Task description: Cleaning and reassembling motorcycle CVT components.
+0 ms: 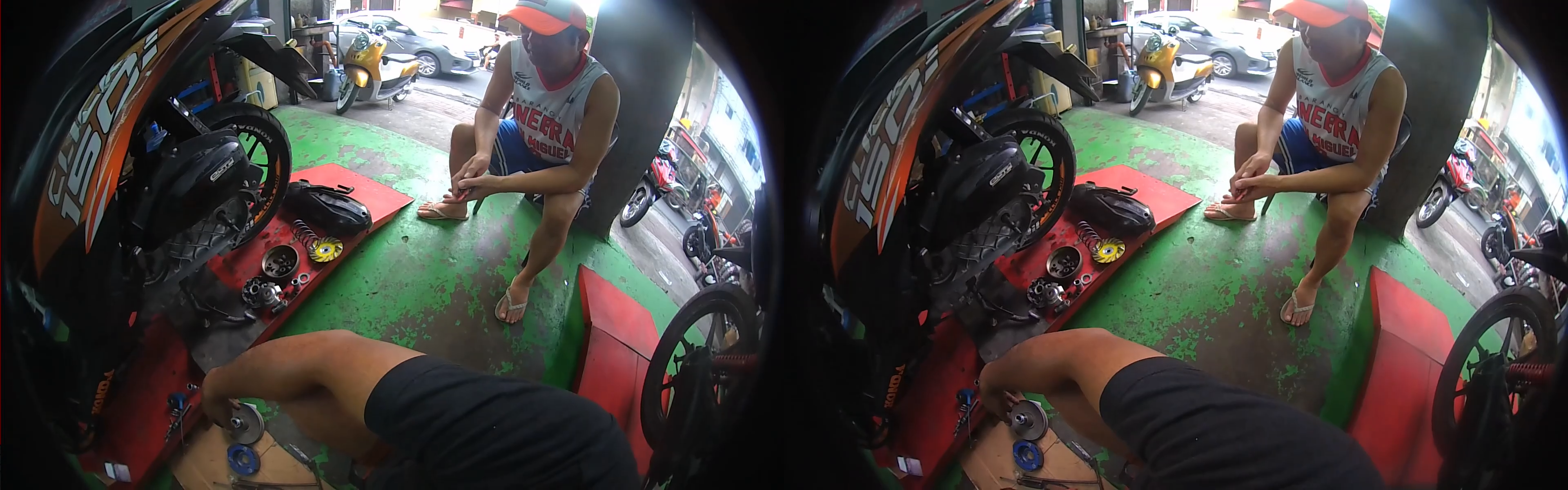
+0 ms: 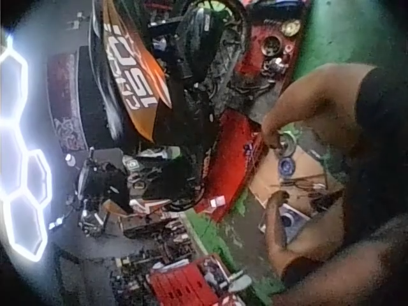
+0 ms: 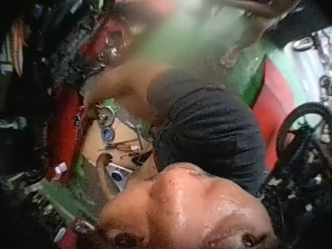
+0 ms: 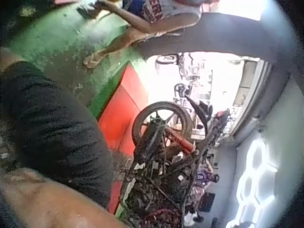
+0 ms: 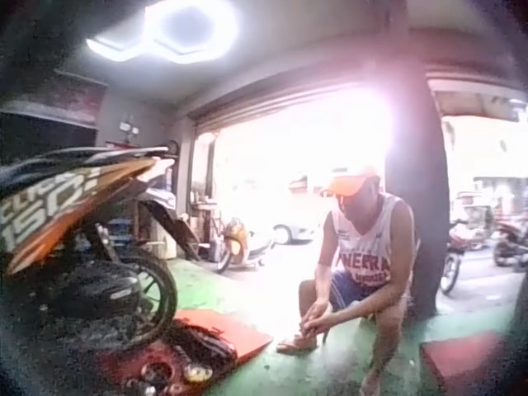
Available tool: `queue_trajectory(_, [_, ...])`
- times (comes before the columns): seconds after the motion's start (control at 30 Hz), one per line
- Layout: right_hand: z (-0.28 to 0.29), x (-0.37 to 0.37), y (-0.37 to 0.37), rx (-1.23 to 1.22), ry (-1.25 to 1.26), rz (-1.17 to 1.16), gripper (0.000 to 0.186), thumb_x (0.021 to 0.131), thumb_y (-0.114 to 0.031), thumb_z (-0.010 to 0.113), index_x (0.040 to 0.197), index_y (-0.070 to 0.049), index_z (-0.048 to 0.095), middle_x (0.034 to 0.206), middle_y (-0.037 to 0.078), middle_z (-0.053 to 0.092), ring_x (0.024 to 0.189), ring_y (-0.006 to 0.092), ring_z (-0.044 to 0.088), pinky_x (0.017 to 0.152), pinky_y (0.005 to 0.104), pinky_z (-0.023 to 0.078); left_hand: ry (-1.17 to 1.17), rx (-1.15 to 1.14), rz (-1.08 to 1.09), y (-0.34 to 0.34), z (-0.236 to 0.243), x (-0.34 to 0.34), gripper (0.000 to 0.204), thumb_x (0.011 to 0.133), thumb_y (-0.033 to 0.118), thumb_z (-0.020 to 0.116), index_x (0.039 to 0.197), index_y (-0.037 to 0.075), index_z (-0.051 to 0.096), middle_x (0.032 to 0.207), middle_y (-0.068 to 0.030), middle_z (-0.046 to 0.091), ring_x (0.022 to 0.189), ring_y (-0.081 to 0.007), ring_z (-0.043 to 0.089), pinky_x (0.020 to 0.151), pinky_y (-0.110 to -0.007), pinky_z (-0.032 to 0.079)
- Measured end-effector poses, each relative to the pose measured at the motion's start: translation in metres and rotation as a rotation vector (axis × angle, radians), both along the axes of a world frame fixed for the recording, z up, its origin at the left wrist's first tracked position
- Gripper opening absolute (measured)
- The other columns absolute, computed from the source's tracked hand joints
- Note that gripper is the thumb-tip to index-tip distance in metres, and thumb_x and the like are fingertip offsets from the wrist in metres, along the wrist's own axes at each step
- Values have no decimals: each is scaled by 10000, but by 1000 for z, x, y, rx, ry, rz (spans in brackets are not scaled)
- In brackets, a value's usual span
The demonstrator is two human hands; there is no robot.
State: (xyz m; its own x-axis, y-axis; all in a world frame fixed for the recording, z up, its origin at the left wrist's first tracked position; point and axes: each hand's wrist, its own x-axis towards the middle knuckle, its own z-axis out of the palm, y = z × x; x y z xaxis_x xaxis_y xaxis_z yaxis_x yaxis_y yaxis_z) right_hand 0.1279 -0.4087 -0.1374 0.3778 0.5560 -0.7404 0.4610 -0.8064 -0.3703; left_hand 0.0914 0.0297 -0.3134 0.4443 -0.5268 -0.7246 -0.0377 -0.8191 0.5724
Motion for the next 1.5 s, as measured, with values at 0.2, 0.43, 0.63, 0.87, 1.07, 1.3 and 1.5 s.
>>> queue_trajectory(0.2, [1, -8, -15, -8, 4, -32, 587, 928, -482, 574, 1390, -120, 578, 1242, 157, 655, 1045, 280, 652, 931, 441, 510, -15, 81, 139, -38, 28, -11, 282, 807, 31, 728, 1089, 26, 719, 1076, -129, 750, 980, -249, 723, 826, -412, 597])
queue_trajectory(0.43, [12, -3, 8, -39, 48, 62, 723, 951, -480, 574, 1551, -148, 347, 1535, 131, 450, 1215, 299, 606, 1055, 510, 450, -227, 232, -853, 4, -32, 13, 275, 800, 51, 739, 1075, 37, 725, 1062, -142, 748, 944, -256, 727, 826, -391, 596])
queue_trajectory(0.63, [3, -5, -8, 10, 1, 3, 600, 938, -481, 574, 1412, -114, 554, 1341, 160, 607, 1143, 297, 634, 961, 466, 500, -1394, 536, -1206, -1, -46, -23, 274, 776, 67, 766, 1048, 58, 734, 1035, -137, 750, 925, -274, 724, 813, -395, 587])
queue_trajectory(0.87, [15, -6, 8, -14, -25, 20, 581, 935, -465, 576, 1396, -111, 565, 1273, 155, 646, 1096, 289, 648, 954, 455, 501, -210, 293, -702, 10, -27, 9, 298, 772, 92, 768, 1065, 56, 731, 1073, -134, 743, 980, -281, 710, 843, -417, 573])
queue_trajectory(1.07, [4, -6, -9, 6, -17, -19, 580, 935, -474, 567, 1400, -128, 561, 1233, 165, 658, 1044, 284, 654, 950, 452, 499, -182, 372, -747, -19, -26, 20, 342, 749, 120, 786, 1079, 53, 725, 1098, -135, 738, 1017, -294, 702, 883, -432, 565])
queue_trajectory(1.3, [-2, 3, 6, -25, -11, 30, 624, 935, -559, 561, 1342, -87, 600, 1248, 168, 651, 1089, 291, 637, 946, 448, 497, -186, 331, -668, 15, -20, -1, 303, 813, 223, 742, 1090, 102, 741, 1115, -115, 739, 1025, -267, 703, 911, -419, 556])
queue_trajectory(1.5, [-47, 9, -24, 220, -178, 17, 539, 914, -434, 628, 1307, -65, 625, 1142, 134, 685, 918, 264, 659, 787, 426, 549, -250, 463, -437, -64, 46, -16, 320, 824, 299, 726, 1127, 203, 761, 1068, -49, 759, 970, -226, 725, 891, -368, 552])
